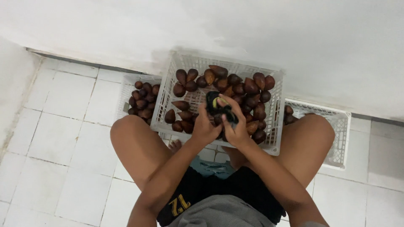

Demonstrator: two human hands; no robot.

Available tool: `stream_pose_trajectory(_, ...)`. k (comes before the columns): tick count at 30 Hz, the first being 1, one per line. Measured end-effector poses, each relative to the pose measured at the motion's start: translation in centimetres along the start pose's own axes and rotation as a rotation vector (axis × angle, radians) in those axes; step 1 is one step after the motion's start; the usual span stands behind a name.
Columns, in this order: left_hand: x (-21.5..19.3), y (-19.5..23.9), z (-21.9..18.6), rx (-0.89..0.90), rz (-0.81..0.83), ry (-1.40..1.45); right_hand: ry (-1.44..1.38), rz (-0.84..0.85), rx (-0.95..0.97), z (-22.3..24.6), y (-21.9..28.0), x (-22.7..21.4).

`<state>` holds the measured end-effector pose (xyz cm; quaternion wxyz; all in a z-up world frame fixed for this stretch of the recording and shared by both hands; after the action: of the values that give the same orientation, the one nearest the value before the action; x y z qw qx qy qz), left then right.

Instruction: The person sits cross-legged on the floor and wipes brown oval fruits with a gray cloth. They pick each fruit from a central white crate, wipe it, and place it into a side crate, repeating the process continuously.

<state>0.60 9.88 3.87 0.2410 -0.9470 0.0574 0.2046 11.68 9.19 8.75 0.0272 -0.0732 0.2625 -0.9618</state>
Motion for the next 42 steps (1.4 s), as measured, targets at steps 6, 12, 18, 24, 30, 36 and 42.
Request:
stream_pose_trajectory(6,0.2,0.1,0.1,0.119,0.066,-0.326,0.094,-0.533,0.730,-8.9,4.8,-5.0)
stream_pose_trajectory(12,-0.7,-2.0,-4.1,0.213,0.038,-0.281,-0.573,-0.664,1.147,-9.3,5.1,-5.6)
stream_pose_trajectory(18,-0.4,-2.1,-0.4,-0.190,0.089,0.185,-0.154,-0.646,0.465,-8.7,7.2,-10.8)
stream_pose_trajectory(24,-0.8,-2.5,-2.0,-0.195,0.078,0.179,0.141,-0.029,-0.109,1.3,1.4,-0.6)
stream_pose_trajectory(30,0.4,-0.1,-1.3,0.330,0.133,-0.383,0.061,-0.404,0.756,-4.3,2.5,-3.0)
stream_pose_trajectory(36,-0.9,-1.4,-6.7,0.520,0.211,-0.329,-0.670,-0.593,1.210,-10.6,6.9,-5.8)
stream_pose_trajectory(42,-0.6,-2.2,-4.6,0.261,0.180,-0.070,-0.801,-0.656,1.121,-9.9,6.3,-6.6)
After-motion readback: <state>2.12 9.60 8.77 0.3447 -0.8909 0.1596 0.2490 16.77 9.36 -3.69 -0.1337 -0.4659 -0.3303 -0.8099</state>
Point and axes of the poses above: each hand's wrist, its own y-axis away from the middle knuckle, its own x-axis out of the palm, z = x × y, the point moved 8 cm from there along -y, towards the middle knuckle, and after that the axes turned 14 degrees about -y, right-handed, at the moved point
